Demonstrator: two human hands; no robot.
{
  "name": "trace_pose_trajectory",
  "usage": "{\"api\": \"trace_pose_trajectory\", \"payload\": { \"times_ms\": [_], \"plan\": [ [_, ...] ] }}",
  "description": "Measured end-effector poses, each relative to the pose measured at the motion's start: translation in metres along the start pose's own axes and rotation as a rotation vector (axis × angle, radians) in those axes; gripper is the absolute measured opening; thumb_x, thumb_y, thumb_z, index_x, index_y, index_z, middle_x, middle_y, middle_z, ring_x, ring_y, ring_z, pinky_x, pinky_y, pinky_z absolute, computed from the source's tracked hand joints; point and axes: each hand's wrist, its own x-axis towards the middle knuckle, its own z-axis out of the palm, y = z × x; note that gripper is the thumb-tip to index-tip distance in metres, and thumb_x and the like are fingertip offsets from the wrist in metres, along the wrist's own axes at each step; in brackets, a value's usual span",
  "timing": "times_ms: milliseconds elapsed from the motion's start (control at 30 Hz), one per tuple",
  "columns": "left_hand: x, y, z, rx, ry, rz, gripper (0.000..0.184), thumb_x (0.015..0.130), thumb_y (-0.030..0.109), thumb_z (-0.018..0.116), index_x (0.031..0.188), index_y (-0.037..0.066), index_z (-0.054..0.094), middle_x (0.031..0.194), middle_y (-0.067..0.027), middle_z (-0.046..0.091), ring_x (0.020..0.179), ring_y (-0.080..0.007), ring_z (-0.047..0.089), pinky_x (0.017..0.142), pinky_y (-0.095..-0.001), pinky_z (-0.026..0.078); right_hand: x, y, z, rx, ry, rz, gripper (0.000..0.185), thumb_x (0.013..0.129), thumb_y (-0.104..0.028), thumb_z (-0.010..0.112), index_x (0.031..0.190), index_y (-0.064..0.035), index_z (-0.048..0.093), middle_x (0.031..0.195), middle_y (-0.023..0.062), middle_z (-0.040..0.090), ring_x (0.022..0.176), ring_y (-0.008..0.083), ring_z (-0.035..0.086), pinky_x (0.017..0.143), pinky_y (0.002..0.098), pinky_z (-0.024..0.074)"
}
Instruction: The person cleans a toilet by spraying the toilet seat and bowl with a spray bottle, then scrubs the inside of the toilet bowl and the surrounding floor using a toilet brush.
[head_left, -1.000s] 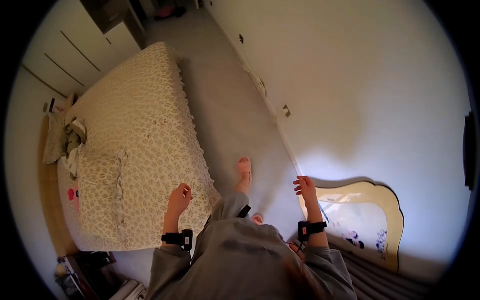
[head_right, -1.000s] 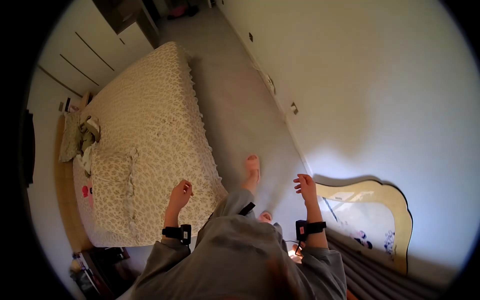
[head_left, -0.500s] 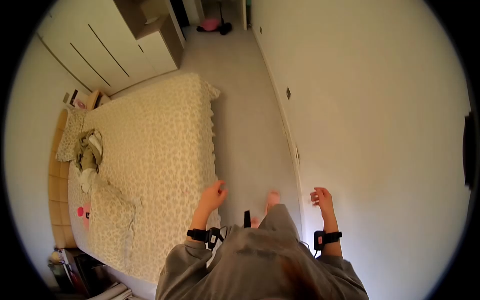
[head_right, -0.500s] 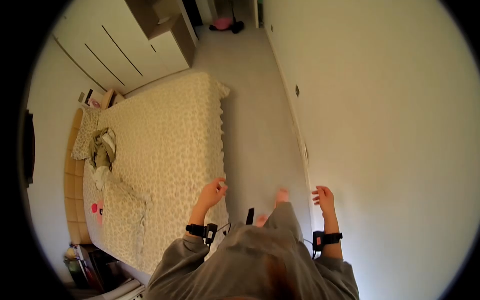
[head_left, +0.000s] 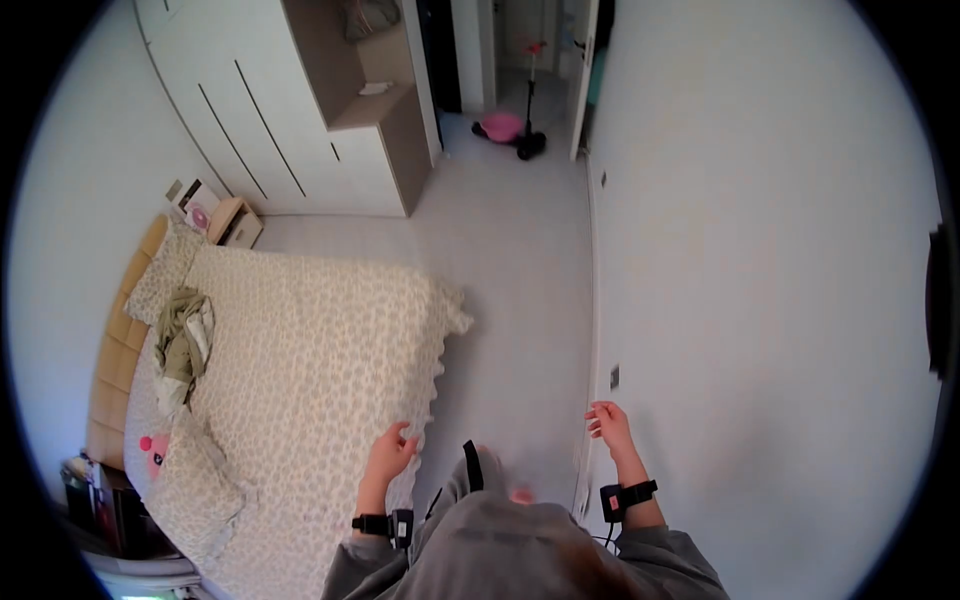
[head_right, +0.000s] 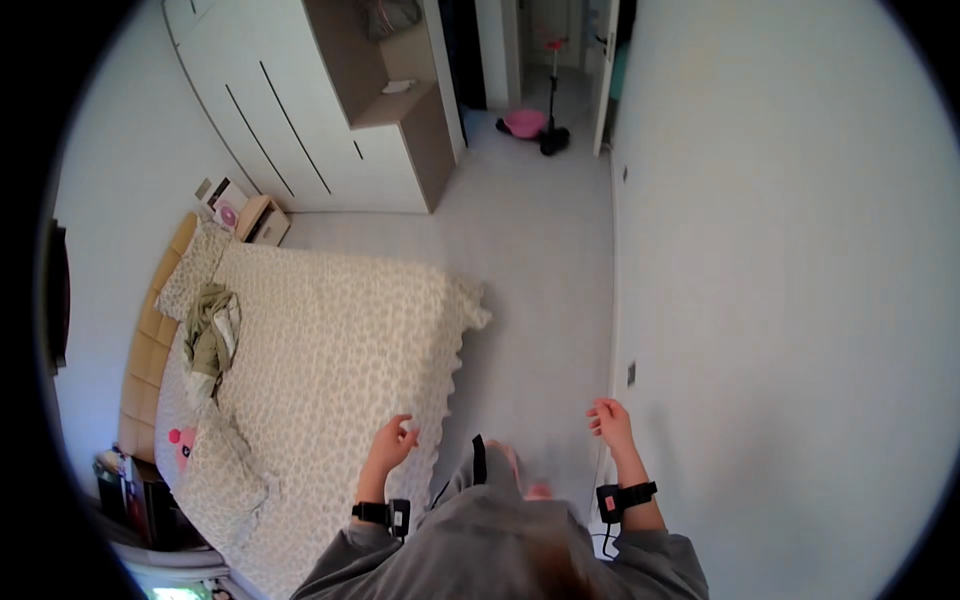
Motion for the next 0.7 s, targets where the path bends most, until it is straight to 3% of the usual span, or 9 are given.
{"api": "trace_pose_trajectory", "payload": {
  "times_ms": [67,267,333,400,467,500,700],
  "plan": [
    [0.015,-0.008,0.003,0.049,0.022,-0.06,0.038,0.076,0.028,0.054,0.105,0.005,0.049,0.064,-0.0088,0.061,0.063,-0.0243,0.059,0.059,-0.0333,0.045,0.028,-0.004,0.007,-0.005,-0.014,0.003,0.022,0.084,-0.023,0.045,0.094,-0.0045,0.051,0.077,0.0062,0.058,0.055,0.0107,0.052,0.047,0.0232,0.0421],
    [0.179,0.008,0.012,0.002,0.012,-0.074,0.037,0.076,0.028,0.054,0.105,0.006,0.049,0.064,-0.0075,0.061,0.066,-0.0241,0.06,0.059,-0.0338,0.045,0.176,-0.055,0.025,0.002,0.038,0.009,0.021,0.083,-0.022,0.047,0.092,-0.0039,0.051,0.074,0.0064,0.058,0.053,0.0108,0.051,0.043,0.0227,0.0414],
    [0.254,0.036,0.006,0.029,-0.026,-0.017,0.038,0.075,0.027,0.055,0.106,0.006,0.049,0.064,-0.0081,0.061,0.067,-0.0252,0.059,0.06,-0.0345,0.045,0.209,-0.081,0.018,0.025,0.089,0.103,0.021,0.083,-0.022,0.047,0.095,-0.0049,0.051,0.077,0.0078,0.059,0.055,0.0123,0.052,0.047,0.0235,0.0428],
    [0.322,0.064,0.005,0.012,-0.041,0.114,0.037,0.075,0.027,0.055,0.107,0.007,0.049,0.065,-0.009,0.061,0.066,-0.026,0.059,0.061,-0.0348,0.045,0.246,-0.115,0.015,0.026,0.105,0.013,0.021,0.083,-0.021,0.047,0.095,-0.005,0.051,0.077,0.0084,0.059,0.056,0.0124,0.053,0.047,0.0237,0.0434],
    [0.355,0.088,0.004,0.016,-0.107,0.116,0.036,0.076,0.026,0.054,0.106,0.008,0.049,0.067,-0.0095,0.06,0.066,-0.0268,0.058,0.061,-0.0348,0.045,0.271,-0.124,0.011,0.028,0.122,0.023,0.022,0.083,-0.022,0.046,0.095,-0.0043,0.051,0.077,0.0081,0.059,0.056,0.0125,0.053,0.047,0.0238,0.0433],
    [0.409,0.114,0.005,0.008,-0.104,0.248,0.034,0.077,0.026,0.053,0.105,0.007,0.049,0.067,-0.0092,0.06,0.065,-0.0271,0.058,0.06,-0.0347,0.045,0.307,-0.145,0.014,0.034,0.154,0.018,0.022,0.083,-0.022,0.045,0.095,-0.0042,0.051,0.077,0.008,0.059,0.056,0.0124,0.052,0.047,0.0238,0.0432],
    [0.559,0.172,0.022,-0.086,-0.138,0.246,0.032,0.078,0.024,0.053,0.104,0.007,0.05,0.064,-0.0085,0.059,0.064,-0.0255,0.058,0.059,-0.0341,0.045,0.458,-0.19,0.001,0.034,0.205,-0.002,0.022,0.083,-0.022,0.046,0.094,-0.0043,0.052,0.076,0.007,0.059,0.056,0.0111,0.052,0.047,0.0228,0.0425]
  ]
}}
